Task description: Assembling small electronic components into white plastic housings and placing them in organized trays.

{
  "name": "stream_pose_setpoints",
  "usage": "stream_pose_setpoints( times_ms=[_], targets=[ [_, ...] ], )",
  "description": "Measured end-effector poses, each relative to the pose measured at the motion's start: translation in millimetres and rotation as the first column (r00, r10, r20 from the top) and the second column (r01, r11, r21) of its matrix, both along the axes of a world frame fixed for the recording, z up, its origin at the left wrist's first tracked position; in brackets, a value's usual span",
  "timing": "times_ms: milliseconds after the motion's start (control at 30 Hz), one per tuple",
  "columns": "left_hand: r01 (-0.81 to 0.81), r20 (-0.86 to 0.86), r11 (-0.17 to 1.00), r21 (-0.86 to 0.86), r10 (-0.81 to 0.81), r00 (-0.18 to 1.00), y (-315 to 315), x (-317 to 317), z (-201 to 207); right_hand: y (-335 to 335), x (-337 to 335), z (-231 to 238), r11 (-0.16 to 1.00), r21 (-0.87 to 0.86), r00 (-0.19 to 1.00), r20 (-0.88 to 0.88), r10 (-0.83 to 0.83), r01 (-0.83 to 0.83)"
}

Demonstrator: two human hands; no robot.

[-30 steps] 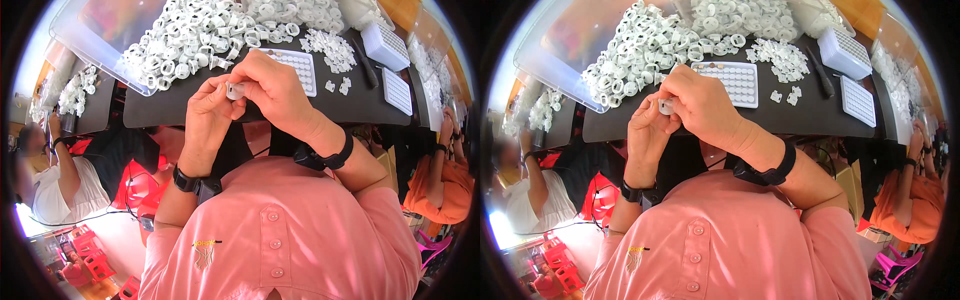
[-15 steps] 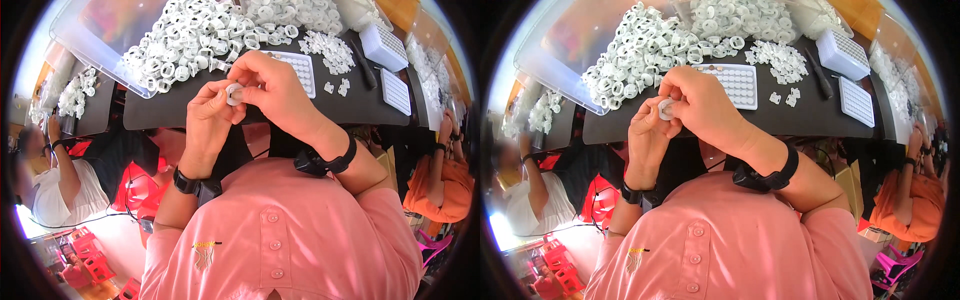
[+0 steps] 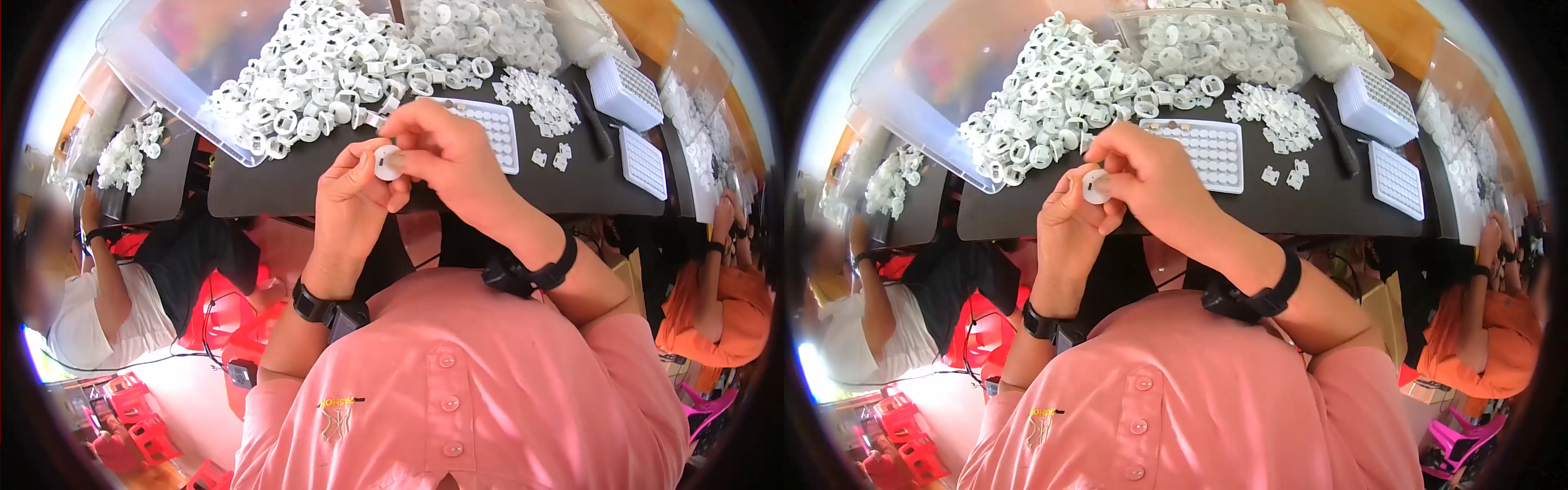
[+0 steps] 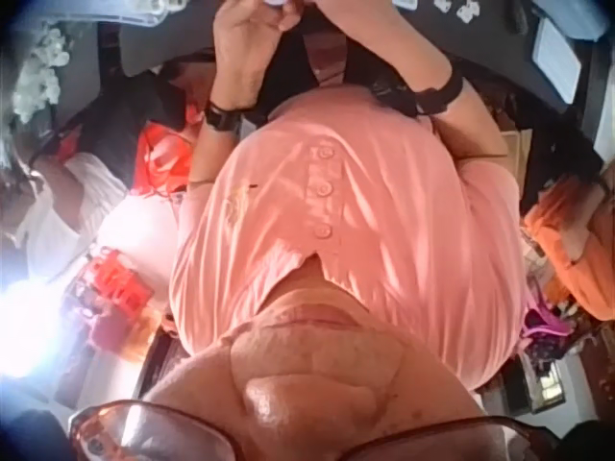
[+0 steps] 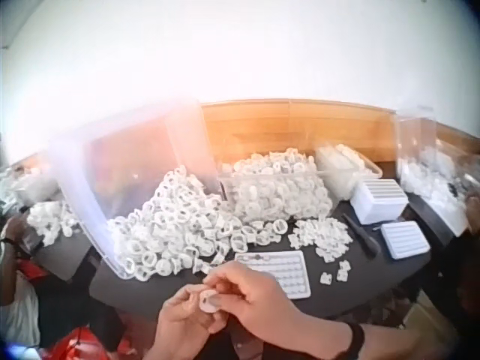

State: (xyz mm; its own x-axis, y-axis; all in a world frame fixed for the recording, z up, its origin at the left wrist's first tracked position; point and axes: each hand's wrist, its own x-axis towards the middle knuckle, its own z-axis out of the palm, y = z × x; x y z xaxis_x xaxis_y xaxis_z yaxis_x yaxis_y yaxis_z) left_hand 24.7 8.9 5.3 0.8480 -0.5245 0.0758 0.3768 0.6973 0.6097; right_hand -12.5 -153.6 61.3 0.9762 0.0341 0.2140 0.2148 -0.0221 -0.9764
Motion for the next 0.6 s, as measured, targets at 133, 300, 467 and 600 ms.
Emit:
stream_pose_setpoints(
  times_ms=[133, 300, 467, 600],
  targets=[
    [-0.007, 0.007, 0.999, -0.042, 0.007, 1.000, 2, -7, 2, -18, -9, 7, 0.981, -0.101, 0.986, 0.047, -0.162, 0.166],
    [-0.058, 0.008, 0.994, 0.094, 0.058, 0.998, -4, -11, 5, -8, -11, -4, 0.899, -0.420, 0.956, 0.292, 0.001, 0.128],
    [-0.032, 0.035, 0.996, 0.088, 0.029, 0.999, 1, -19, 10, -9, -21, 17, 0.905, -0.425, 0.978, 0.197, 0.065, 0.025],
    [0.088, 0.076, 0.995, 0.053, -0.092, 0.993, 4, -21, 10, -12, -30, 29, 0.897, -0.416, 0.985, 0.021, 0.172, -0.148]
  ],
)
